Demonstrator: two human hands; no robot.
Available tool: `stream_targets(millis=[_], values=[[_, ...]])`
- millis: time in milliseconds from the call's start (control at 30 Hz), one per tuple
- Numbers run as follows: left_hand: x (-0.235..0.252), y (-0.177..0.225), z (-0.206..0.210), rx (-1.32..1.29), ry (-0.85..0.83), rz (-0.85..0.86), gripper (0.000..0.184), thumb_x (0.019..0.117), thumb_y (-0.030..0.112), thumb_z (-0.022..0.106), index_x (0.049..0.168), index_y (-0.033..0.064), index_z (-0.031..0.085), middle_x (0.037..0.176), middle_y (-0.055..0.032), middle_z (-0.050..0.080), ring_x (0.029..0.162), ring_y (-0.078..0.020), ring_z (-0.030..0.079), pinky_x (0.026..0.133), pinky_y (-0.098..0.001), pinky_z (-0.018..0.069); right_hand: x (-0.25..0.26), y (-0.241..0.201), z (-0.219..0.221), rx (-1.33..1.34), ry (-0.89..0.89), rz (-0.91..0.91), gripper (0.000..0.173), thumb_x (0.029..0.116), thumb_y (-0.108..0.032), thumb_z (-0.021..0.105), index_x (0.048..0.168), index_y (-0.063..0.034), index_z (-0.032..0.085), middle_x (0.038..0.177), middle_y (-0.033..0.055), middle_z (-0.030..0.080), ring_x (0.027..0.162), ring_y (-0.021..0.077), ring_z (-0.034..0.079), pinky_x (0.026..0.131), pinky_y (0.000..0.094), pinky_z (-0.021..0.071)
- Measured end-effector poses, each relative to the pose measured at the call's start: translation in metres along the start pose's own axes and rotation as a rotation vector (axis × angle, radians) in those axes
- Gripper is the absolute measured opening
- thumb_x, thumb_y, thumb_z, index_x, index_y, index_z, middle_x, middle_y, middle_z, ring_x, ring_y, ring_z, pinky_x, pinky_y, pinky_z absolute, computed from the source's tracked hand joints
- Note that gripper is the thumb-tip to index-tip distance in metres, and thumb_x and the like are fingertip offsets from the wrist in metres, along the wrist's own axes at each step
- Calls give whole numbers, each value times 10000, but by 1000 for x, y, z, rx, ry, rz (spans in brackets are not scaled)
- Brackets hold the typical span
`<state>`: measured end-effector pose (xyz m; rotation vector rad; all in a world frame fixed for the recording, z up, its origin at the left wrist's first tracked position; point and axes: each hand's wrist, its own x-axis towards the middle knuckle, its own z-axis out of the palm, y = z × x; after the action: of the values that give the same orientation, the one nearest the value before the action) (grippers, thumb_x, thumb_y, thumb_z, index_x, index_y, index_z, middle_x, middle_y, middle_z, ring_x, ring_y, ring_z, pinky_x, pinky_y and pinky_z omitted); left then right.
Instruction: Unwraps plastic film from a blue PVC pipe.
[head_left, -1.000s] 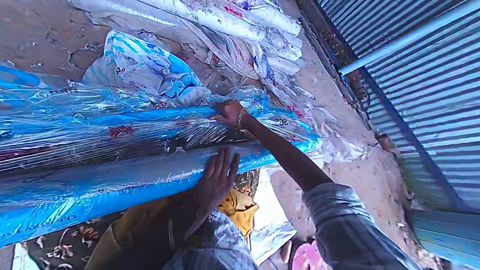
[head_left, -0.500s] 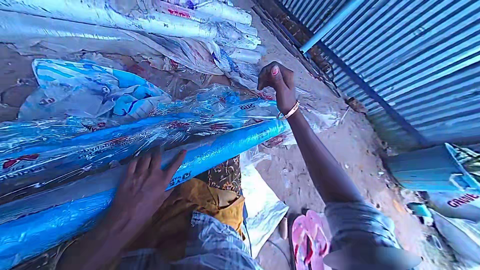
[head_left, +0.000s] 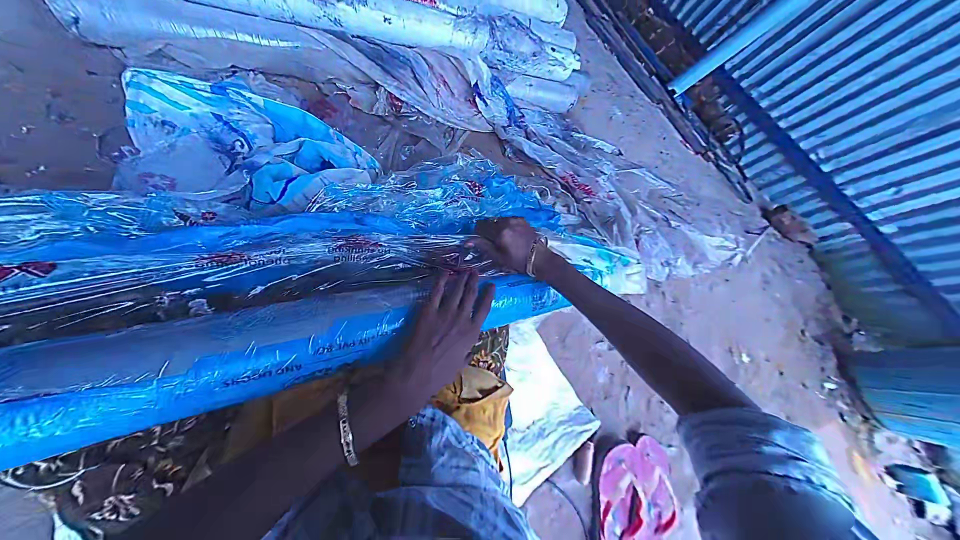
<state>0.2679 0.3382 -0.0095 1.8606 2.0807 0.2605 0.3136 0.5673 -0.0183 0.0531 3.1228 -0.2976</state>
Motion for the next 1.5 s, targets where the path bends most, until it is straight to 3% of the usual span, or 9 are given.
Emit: stream_targets(millis=[167, 500, 600, 667, 767, 933, 1100, 1200, 1500], values=[[55, 17, 42, 227, 415, -83, 613, 873, 87, 753, 1447, 25, 550, 1379, -354, 559, 1264, -513, 571, 1027, -575, 464, 17, 13, 4, -175, 102, -9, 396, 1033, -267, 561, 908, 93, 669, 761, 263, 667, 695, 470, 695, 595, 590, 533], [29, 7, 59, 317, 568, -34, 514, 907, -90, 622, 1405, 32, 601, 1275, -333, 631, 1189, -475, 639, 1005, -530, 499, 79, 34, 23, -37, -246, 138, 528, 1086, -401, 468, 1160, 88, 653, 1014, 293, 691, 992, 469, 683, 891, 614, 507], [25, 9, 64, 376, 696, 44, 434, 934, -59, 574, 1362, -10, 620, 1264, -326, 648, 1142, -447, 676, 959, -501, 530, 72, 65, -7, 557, 99, 199, 441, 1098, -229, 333, 754, -28, 522, 605, 5, 461, 541, 105, 487, 561, 264, 438], [21, 12, 69, 390, 726, 72, 412, 957, -40, 548, 1362, -10, 617, 1265, -310, 653, 1128, -426, 686, 954, -481, 534, 47, 95, -59, 867, 434, 353, 535, 1103, -331, 135, 823, -90, 520, 591, -87, 513, 527, 30, 544, 551, 233, 511], [18, 14, 69, 342, 684, 77, 471, 919, -88, 585, 1383, -4, 604, 1293, -316, 636, 1163, -444, 664, 970, -497, 515, -40, 134, -116, 750, 589, 732, 598, 1126, -406, 171, 957, -30, 603, 740, 12, 659, 694, 102, 673, 698, 306, 579], [25, 21, 58, 270, 607, 64, 528, 858, -81, 673, 1378, -23, 604, 1347, -289, 622, 1220, -417, 646, 1001, -541, 487, -174, 141, -73, 617, 46, 960, 453, 1112, -235, 396, 1358, 111, 552, 1432, 274, 543, 1355, 326, 495, 1142, 464, 351], [69, 68, 52, 134, 336, 93, 684, 827, 5, 766, 1457, -55, 506, 1457, -343, 504, 1350, -449, 534, 1103, -605, 382, -199, 114, -2, 827, 370, 705, 211, 842, 19, 683, 1050, 56, 684, 1349, 127, 619, 1099, 74, 627, 905, 236, 525], [104, 87, 57, 211, 283, 58, 576, 963, -45, 581, 1521, -14, 441, 1454, -392, 468, 1359, -499, 501, 1090, -620, 376, -186, 111, 13, 709, 654, 655, 56, 840, 103, 688, 855, 52, 670, 907, 32, 706, 801, 5, 644, 748, 205, 553], [91, 72, 84, 423, 538, 127, 458, 981, -92, 492, 1428, -18, 561, 1327, -379, 583, 1235, -465, 621, 998, -554, 492, -150, 150, 4, 435, 469, 433, 108, 846, 4, 707, 781, 72, 655, 768, 33, 660, 752, -11, 595, 775, 188, 500]])
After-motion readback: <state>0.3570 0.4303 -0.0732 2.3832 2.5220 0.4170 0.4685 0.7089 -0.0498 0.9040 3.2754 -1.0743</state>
